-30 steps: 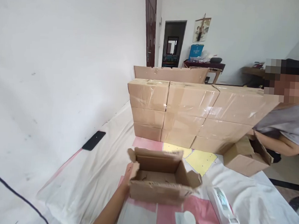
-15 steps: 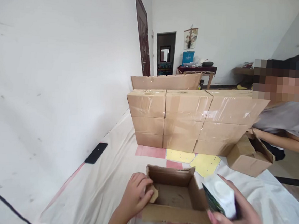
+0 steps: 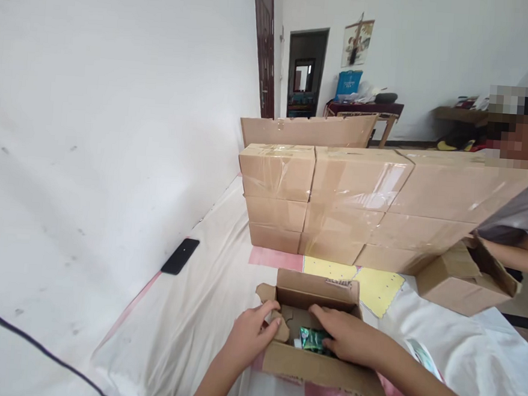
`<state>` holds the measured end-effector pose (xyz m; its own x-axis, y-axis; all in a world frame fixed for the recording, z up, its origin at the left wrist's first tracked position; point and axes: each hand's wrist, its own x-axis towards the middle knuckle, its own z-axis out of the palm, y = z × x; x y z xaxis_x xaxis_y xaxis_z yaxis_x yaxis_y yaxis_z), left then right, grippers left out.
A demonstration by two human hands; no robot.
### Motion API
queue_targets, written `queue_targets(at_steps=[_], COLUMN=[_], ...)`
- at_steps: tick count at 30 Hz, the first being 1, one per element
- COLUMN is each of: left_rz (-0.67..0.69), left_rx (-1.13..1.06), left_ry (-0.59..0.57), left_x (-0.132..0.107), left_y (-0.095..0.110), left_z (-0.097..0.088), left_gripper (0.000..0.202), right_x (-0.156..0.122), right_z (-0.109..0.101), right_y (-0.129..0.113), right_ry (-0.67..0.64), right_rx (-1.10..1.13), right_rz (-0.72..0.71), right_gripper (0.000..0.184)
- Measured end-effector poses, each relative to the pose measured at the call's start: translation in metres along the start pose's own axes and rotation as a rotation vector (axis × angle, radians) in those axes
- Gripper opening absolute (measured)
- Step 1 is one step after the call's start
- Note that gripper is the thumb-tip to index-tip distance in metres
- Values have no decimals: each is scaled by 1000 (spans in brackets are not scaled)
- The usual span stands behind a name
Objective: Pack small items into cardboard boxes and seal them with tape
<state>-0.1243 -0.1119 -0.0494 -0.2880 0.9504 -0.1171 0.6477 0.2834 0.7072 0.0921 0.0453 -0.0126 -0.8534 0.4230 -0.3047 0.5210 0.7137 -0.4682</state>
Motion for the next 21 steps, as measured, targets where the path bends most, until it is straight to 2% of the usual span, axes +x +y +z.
queue_targets(at_steps=[2,3,6,10,12,16,21], left_rz=[26,32,56,83,86,106,114], left_rx=[-7,13,74,79,61,35,15], left_ry=[-9,-14,-52,-76,-69,-42,-13], left_x=[-2,-2,-2,-1,0,1,3], left_y=[1,3,8,9,5,-1,-2], left_z=[2,2,-2,-7,-7,-2,0], left_gripper=[36,36,36,35,33,31,30], right_x=[15,23,49,73,76,78,93], right_z=[6,11,28,41,41,44,62], right_y=[-3,-6,-17,-25,-26,-30,-26], right_ry=[-115,-157,-271,-394,-373,-233,-172], right_rx=[-127,-207,-379,-433,-456,-503,-480], right_rz=[59,98,165,164,130,48,-132], right_gripper=[54,55,52,47,47,58,36])
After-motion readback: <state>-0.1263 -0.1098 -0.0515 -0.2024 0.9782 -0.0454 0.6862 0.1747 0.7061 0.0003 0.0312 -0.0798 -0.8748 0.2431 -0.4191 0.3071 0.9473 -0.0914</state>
